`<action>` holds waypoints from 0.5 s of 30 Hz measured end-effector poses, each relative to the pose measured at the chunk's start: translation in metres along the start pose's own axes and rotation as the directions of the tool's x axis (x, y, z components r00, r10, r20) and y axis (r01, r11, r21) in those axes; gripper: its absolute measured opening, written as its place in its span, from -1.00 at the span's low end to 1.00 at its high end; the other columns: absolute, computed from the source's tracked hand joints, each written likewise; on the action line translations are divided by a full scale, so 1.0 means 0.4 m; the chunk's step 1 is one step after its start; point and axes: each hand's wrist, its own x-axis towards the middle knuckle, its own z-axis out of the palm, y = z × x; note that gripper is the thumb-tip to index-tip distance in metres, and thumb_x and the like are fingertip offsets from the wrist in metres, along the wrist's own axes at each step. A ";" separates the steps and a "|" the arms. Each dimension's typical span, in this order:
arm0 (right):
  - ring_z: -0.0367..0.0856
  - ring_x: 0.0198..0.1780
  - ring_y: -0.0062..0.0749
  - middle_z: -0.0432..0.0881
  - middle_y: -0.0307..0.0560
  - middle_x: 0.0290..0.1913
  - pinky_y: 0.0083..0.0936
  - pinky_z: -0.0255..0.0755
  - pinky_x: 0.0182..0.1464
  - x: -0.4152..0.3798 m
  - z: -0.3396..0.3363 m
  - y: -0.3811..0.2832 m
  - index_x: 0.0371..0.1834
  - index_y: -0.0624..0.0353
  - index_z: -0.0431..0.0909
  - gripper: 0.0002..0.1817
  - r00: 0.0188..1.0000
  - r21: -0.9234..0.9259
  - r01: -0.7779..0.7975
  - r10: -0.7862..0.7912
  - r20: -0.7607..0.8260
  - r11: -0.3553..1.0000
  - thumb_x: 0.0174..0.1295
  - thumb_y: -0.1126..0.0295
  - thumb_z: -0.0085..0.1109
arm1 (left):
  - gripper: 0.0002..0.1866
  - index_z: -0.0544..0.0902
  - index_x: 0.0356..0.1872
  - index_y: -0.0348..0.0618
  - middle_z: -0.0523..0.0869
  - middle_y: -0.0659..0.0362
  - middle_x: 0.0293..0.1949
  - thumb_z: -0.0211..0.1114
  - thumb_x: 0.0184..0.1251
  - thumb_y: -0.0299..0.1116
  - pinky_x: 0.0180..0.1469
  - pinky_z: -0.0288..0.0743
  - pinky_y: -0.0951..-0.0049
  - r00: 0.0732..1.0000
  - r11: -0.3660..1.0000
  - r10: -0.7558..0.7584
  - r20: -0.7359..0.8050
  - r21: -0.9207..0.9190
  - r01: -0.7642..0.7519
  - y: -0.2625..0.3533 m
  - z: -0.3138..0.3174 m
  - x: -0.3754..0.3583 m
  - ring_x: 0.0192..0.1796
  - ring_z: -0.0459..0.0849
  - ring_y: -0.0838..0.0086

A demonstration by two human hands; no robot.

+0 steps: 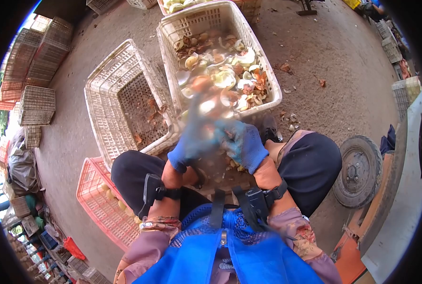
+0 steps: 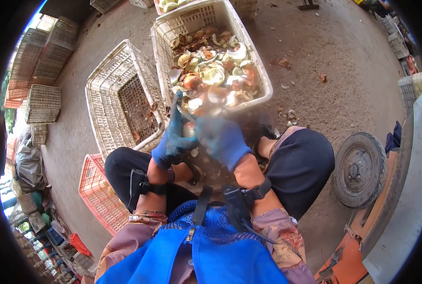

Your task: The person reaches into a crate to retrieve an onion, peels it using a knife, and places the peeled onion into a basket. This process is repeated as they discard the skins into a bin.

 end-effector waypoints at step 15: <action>0.57 -0.11 -0.68 0.70 -0.25 -0.13 -0.60 0.51 -0.05 -0.042 0.057 -0.008 -0.01 0.25 0.64 -0.76 0.932 0.687 -0.330 0.341 0.127 0.647 0.41 0.32 0.21 | 0.32 -0.29 0.63 0.04 0.43 -0.03 0.31 0.41 -0.13 -0.64 0.16 0.50 0.37 0.993 0.999 0.017 0.113 0.028 -0.021 -0.010 0.002 -0.019 0.22 0.51 0.35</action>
